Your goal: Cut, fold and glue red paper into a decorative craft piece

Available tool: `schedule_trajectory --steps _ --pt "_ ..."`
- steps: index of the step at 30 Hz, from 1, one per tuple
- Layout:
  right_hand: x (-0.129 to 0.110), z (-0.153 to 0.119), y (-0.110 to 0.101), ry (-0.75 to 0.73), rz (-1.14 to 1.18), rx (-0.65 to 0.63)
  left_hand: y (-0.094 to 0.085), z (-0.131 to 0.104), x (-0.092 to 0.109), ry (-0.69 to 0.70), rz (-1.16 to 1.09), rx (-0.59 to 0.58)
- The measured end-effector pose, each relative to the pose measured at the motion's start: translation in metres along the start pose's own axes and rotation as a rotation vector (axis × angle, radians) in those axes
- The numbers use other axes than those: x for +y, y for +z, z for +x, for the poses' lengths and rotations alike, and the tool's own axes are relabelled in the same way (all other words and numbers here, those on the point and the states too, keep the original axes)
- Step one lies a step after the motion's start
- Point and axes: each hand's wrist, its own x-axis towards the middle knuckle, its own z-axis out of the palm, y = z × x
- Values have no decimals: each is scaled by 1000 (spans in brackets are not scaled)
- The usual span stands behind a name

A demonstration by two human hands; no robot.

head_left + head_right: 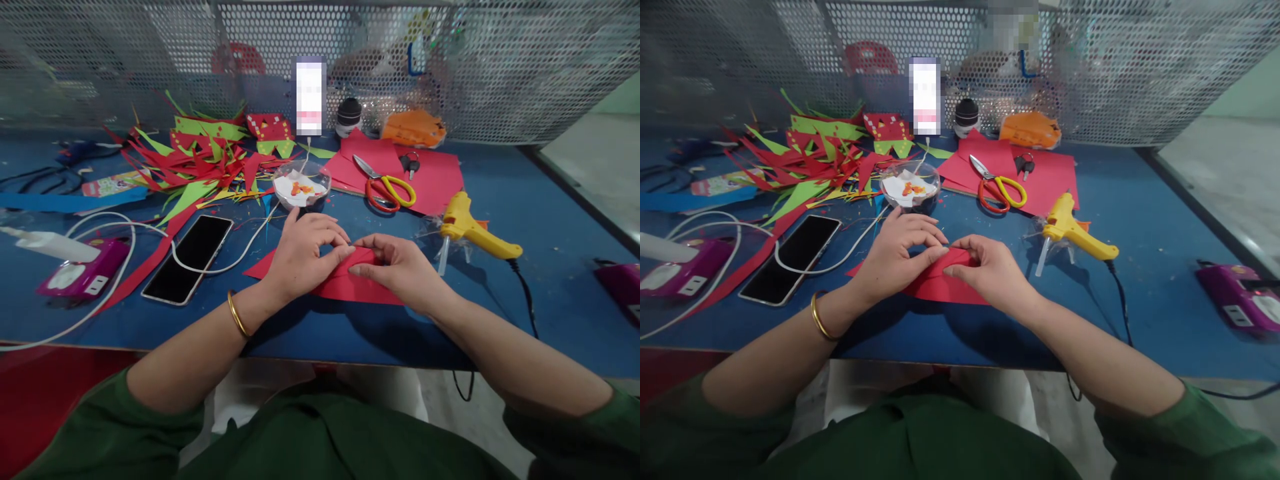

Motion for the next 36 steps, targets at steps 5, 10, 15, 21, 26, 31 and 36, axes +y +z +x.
schedule_trajectory --steps 5,10,15,21,26,31,36 --pt "-3 0 -4 29 41 33 -6 1 -2 42 81 -31" --pt "-4 0 -10 1 10 43 -7 2 -4 15 18 -78" --pt "-2 0 -8 0 42 49 -4 1 -3 3 -4 -86" --pt "1 1 -6 12 -37 92 -2 0 -1 -4 -9 -116" --pt "0 1 -10 -15 -51 122 -4 1 -3 9 24 -114" --pt "-3 1 -12 8 -102 101 -3 1 -4 21 20 -97" --pt "-4 0 -10 54 -82 71 -1 0 -3 12 19 -120"
